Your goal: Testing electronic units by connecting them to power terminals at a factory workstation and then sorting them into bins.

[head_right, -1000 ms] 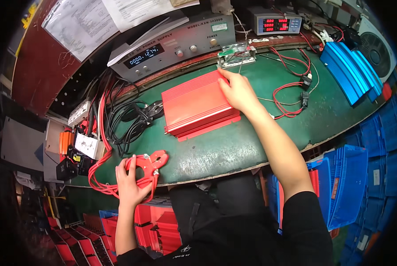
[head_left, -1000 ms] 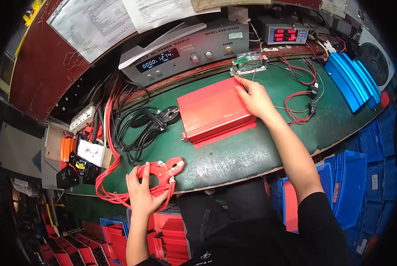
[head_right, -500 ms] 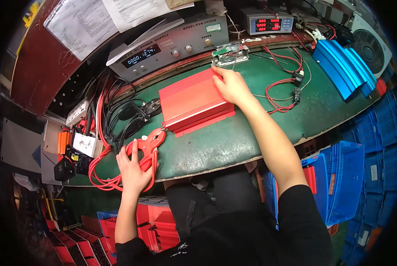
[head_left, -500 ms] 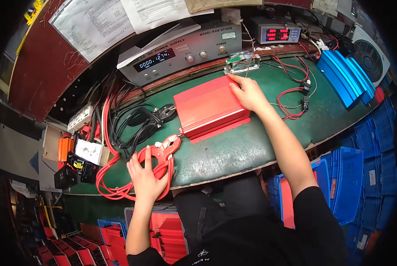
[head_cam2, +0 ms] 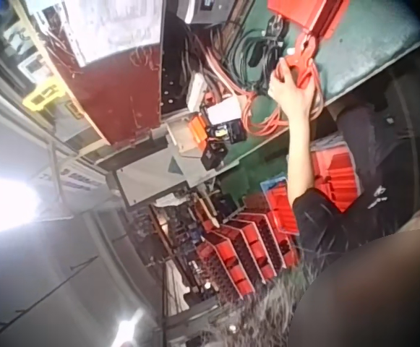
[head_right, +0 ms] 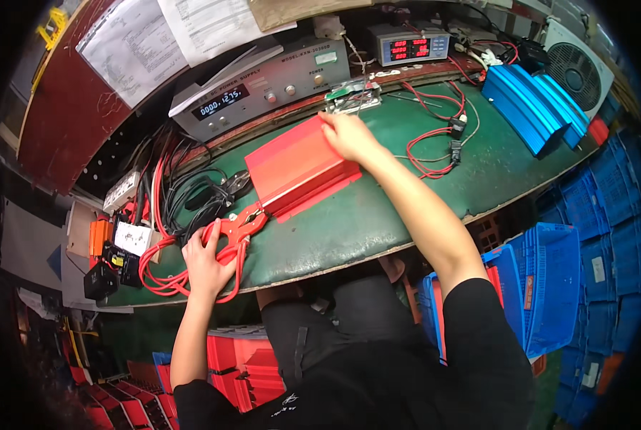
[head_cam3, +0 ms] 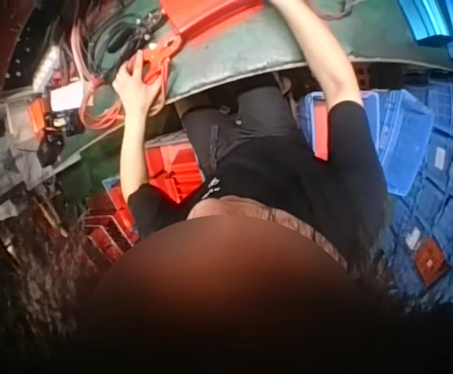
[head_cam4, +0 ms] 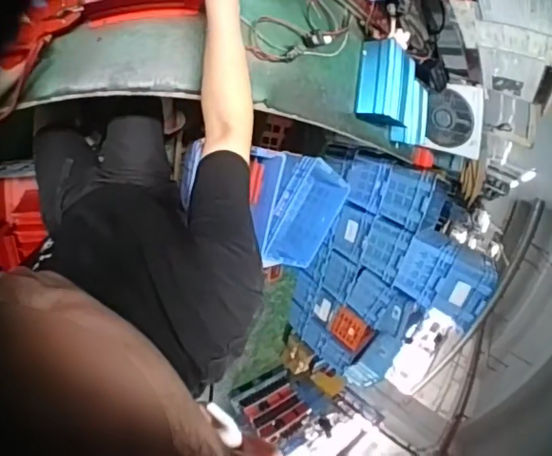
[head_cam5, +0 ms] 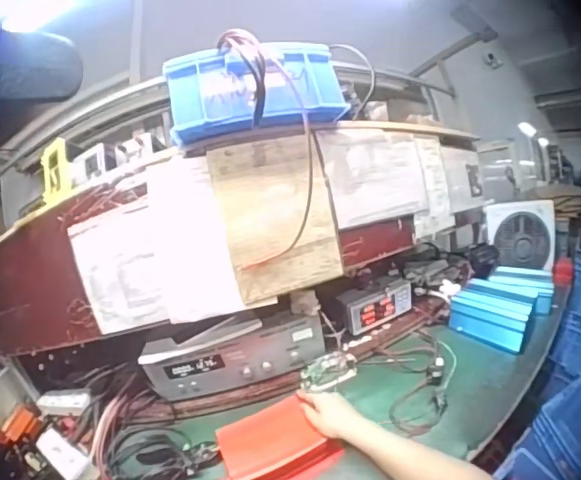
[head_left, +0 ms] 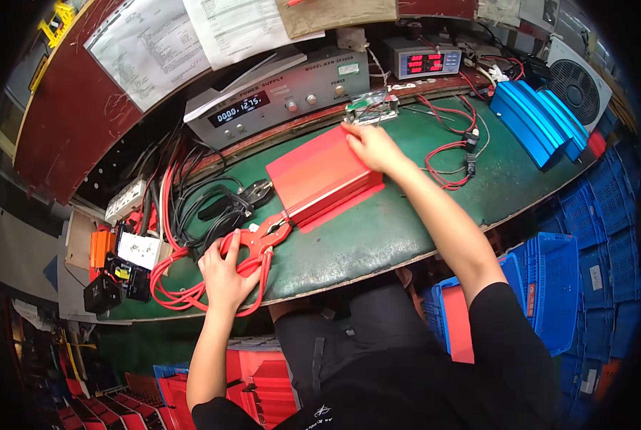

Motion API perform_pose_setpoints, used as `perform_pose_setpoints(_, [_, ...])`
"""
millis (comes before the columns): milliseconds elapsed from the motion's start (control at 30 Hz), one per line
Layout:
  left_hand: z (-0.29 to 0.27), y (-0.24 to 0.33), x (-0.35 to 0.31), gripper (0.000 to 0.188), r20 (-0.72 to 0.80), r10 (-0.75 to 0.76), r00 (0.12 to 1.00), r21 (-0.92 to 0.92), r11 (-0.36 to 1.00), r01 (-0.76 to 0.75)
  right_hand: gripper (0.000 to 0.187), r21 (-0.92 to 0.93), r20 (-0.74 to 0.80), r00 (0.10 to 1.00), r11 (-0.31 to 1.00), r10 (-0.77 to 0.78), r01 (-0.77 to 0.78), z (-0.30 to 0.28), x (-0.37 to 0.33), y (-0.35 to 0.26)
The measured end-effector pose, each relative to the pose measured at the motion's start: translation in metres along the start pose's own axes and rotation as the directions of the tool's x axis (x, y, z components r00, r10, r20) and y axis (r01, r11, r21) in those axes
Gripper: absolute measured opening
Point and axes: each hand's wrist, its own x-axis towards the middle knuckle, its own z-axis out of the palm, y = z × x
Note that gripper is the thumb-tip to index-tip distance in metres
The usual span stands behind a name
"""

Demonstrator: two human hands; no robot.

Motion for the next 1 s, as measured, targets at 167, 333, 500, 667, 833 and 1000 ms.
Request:
perform_pose_setpoints(167, [-0.007,-0.029,-0.006,0.087,-0.125,0.268,0.955,0.222,0.946,-0.236,0.045,-0.086,0.032,0.995,0.992,-0.09,0.092,-0.022,-0.046,-0.01])
perform_pose_setpoints(333, [-0.016,-0.042,0.0,0.09,0.06,0.144,0.988,-0.124,0.983,-0.136,0.046,-0.129,0.318,0.915,0.945,-0.248,0.301,-0.107,-0.085,0.022])
perform_pose_setpoints(500, [-0.032,0.035,0.059,0.066,-0.284,0.335,0.898,-0.286,0.865,-0.413,0.044,-0.307,0.614,0.789,0.923,0.007,0.231,-0.119,-0.061,0.045])
perform_pose_setpoints(667, [0.009,0.165,0.189,0.048,-0.021,0.474,0.88,-0.383,0.809,-0.445,0.038,-0.134,0.446,0.873,0.95,-0.196,0.282,-0.085,-0.013,0.069])
perform_pose_setpoints(833, [0.042,0.187,0.254,0.024,0.281,0.633,0.721,-0.611,0.697,-0.375,0.036,0.175,0.432,0.858,0.959,-0.279,0.224,-0.104,-0.032,0.087])
perform_pose_setpoints(1000, [0.064,0.196,0.275,0.032,0.415,0.6,0.684,-0.631,0.731,-0.259,0.032,0.112,0.445,0.791,0.903,-0.42,0.416,-0.112,-0.039,0.062])
